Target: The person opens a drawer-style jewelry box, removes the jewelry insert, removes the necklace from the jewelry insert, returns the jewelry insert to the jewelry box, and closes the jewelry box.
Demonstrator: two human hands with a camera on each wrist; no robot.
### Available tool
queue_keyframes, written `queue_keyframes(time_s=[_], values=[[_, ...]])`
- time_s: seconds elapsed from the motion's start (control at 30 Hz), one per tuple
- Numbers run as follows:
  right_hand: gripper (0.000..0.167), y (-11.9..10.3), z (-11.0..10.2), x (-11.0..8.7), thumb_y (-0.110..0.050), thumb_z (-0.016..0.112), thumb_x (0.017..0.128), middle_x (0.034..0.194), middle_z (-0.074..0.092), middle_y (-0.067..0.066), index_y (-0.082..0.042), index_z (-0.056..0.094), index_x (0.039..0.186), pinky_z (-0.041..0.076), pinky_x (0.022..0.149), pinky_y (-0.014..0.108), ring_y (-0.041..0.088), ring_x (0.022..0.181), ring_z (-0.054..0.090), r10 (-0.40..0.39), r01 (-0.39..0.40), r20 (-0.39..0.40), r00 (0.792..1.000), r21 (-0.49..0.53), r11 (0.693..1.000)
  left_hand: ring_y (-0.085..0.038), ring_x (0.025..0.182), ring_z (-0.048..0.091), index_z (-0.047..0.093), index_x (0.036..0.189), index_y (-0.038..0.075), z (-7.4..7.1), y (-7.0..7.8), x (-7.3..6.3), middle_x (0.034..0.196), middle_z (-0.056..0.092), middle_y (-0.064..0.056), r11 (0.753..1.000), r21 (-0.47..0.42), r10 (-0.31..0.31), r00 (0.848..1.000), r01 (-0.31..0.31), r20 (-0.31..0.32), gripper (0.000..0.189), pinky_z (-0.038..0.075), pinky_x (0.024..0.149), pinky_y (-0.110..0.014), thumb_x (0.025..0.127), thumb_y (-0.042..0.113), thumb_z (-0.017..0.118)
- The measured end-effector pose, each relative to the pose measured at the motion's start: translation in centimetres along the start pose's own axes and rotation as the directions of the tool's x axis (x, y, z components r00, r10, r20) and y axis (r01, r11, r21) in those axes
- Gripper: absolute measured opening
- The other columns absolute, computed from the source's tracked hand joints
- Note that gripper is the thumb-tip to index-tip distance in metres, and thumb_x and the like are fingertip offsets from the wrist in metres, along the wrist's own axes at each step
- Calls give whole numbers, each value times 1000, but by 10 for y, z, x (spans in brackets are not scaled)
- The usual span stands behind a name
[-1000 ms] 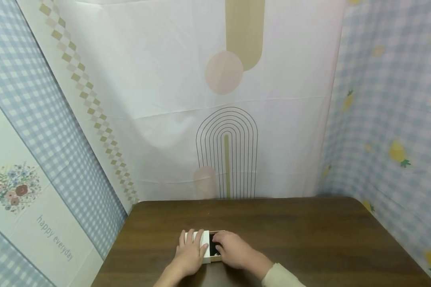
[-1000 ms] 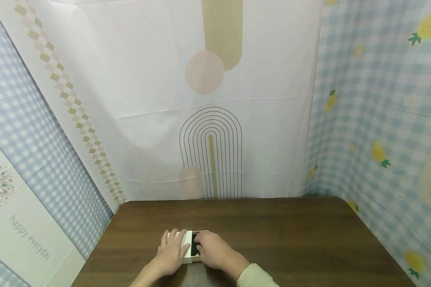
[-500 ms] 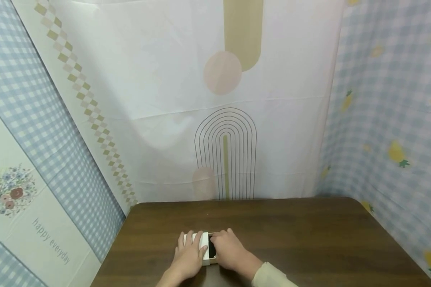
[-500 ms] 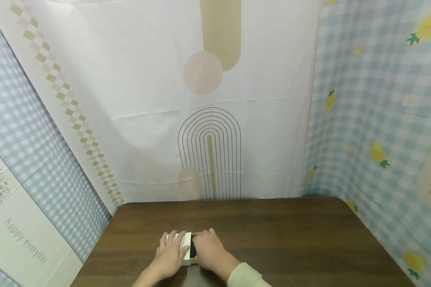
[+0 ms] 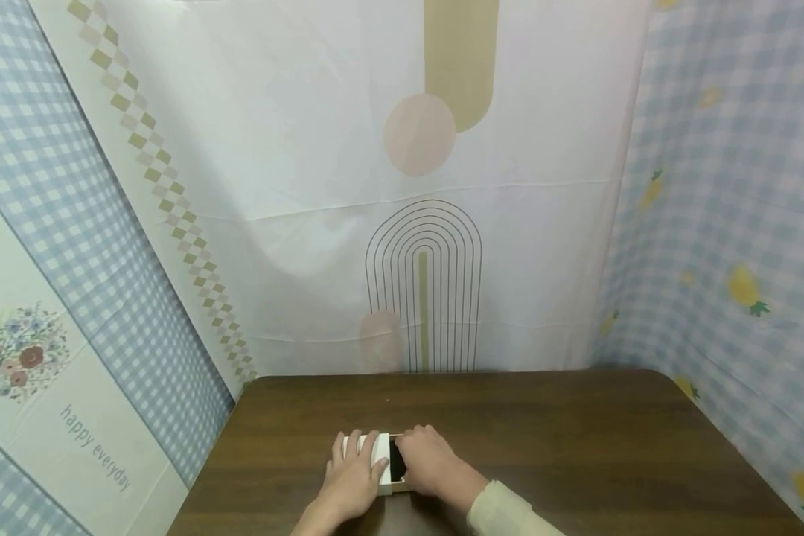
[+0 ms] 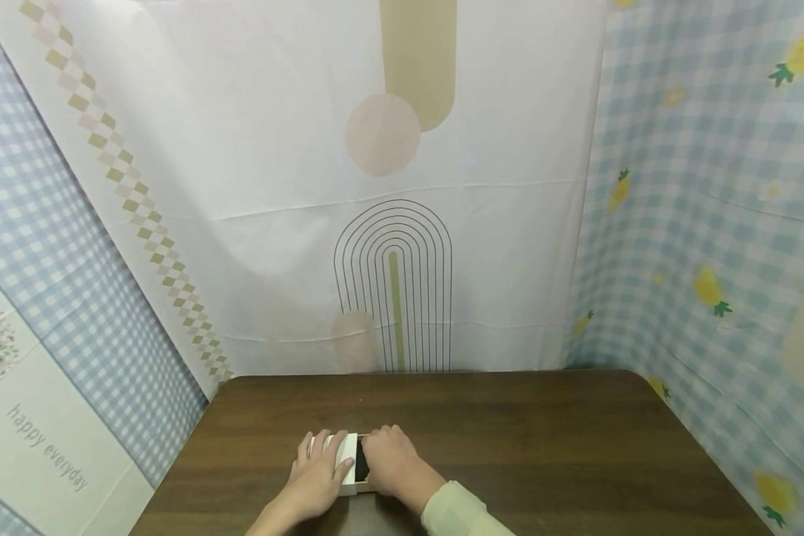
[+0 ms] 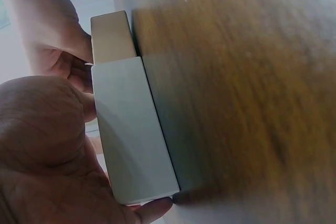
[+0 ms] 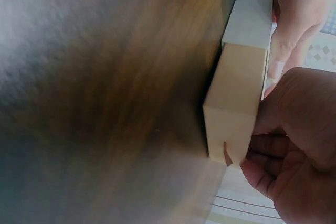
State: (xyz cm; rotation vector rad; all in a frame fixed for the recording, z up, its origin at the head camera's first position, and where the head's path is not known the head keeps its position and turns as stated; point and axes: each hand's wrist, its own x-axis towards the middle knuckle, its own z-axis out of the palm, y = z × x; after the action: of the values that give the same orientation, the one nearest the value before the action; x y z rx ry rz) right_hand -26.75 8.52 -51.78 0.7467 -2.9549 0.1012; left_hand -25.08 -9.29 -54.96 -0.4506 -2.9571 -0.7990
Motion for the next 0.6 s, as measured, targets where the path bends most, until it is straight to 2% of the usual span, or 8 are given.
queue_keyframes(time_s=[0.17,0.37,0.47,0.6], values=[[27,3,-2,5,-17,88,73,87,73,2,-10,76,96,57,84,33,17,82,65,-28,29,34,999,-34,999,-65,152,25,49,154,6,5,-3,1,157,44,-31,1000,-16,-1,1000,1,-22,53,33,112,-84,111,36,53],[29,7,-2,8,-16,88,74,91,73,1,-11,77,100,57,88,34,17,86,65,-31,32,46,998,-19,999,-64,152,26,49,155,7,10,-7,3,157,44,-30,1000,-9,-1,999,1,-34,53,35,112,-83,110,36,53],[30,9,-2,8,-16,86,75,93,73,1,-10,77,103,56,88,34,17,87,64,-25,24,55,998,18,1000,-64,151,27,50,153,8,11,-8,4,156,45,-30,1000,3,6,999,-6,-36,52,37,110,-83,109,35,56],[35,12,-1,7,-13,81,77,95,72,1,-7,77,111,53,88,34,14,87,59,-6,-3,66,998,135,991,-63,151,28,51,152,7,12,-9,4,156,46,-29,1000,13,2,999,-1,-34,51,38,109,-82,108,32,59]])
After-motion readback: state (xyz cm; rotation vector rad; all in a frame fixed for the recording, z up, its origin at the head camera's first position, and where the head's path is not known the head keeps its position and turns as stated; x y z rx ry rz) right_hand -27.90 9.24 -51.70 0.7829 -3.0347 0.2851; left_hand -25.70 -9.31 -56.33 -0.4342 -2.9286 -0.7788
